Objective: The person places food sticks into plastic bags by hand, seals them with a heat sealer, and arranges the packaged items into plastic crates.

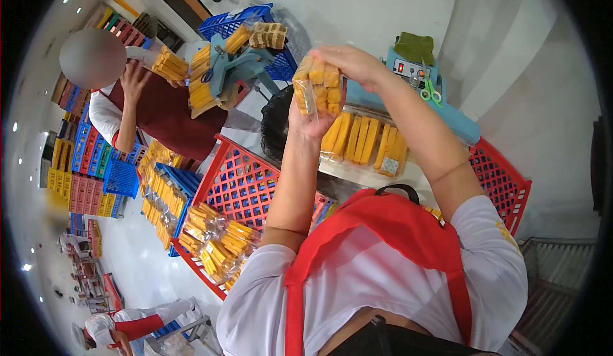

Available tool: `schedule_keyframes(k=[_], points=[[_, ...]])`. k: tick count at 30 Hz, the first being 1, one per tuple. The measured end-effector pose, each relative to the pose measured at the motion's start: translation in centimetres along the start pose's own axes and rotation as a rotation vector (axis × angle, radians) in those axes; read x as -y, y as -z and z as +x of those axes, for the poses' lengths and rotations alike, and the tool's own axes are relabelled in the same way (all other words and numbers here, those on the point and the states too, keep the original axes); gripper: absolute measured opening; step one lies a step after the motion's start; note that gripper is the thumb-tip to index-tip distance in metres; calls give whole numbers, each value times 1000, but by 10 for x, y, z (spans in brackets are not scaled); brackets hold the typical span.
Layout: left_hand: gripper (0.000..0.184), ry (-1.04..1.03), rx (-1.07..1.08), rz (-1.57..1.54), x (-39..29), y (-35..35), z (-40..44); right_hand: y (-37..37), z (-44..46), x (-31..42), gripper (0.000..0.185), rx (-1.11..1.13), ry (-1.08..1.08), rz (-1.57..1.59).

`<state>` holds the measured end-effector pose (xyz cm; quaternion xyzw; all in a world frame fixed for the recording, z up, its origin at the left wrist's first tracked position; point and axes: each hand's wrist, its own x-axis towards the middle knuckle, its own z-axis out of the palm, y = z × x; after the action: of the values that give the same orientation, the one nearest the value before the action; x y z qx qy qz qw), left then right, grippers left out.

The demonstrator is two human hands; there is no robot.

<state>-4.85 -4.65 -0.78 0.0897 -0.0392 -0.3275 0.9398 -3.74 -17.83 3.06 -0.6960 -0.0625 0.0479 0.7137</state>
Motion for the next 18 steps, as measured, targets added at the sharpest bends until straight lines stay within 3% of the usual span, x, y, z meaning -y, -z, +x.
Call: schedule_keyframes(k=[2,4,5,7,9,13,15,18], points=[[36,-15,21,-23,4,-5,3,-3,-5,-5,43,-123,41,57],[37,-36,324,195,6,-1,11,-6,-13,-22,45,-615,284,270],[37,-23,333,188,9,-1,14,-6,-21,-30,45,-629,290,262],[40,-390,-67,1171,20,-1,16,-2,-36,-48,47,-45,120,1144],[40,-359,-9,1139,31,-2,18,15,-49,-56,47,-49,93,1197],[41,-303,120,1148,57,-12,23,45,-82,-40,49,-173,53,963],[42,-333,203,1181,76,-16,31,57,-89,-41,48,-252,210,959],[42,-212,231,1075,95,-16,42,71,-103,-43,47,-329,258,962]])
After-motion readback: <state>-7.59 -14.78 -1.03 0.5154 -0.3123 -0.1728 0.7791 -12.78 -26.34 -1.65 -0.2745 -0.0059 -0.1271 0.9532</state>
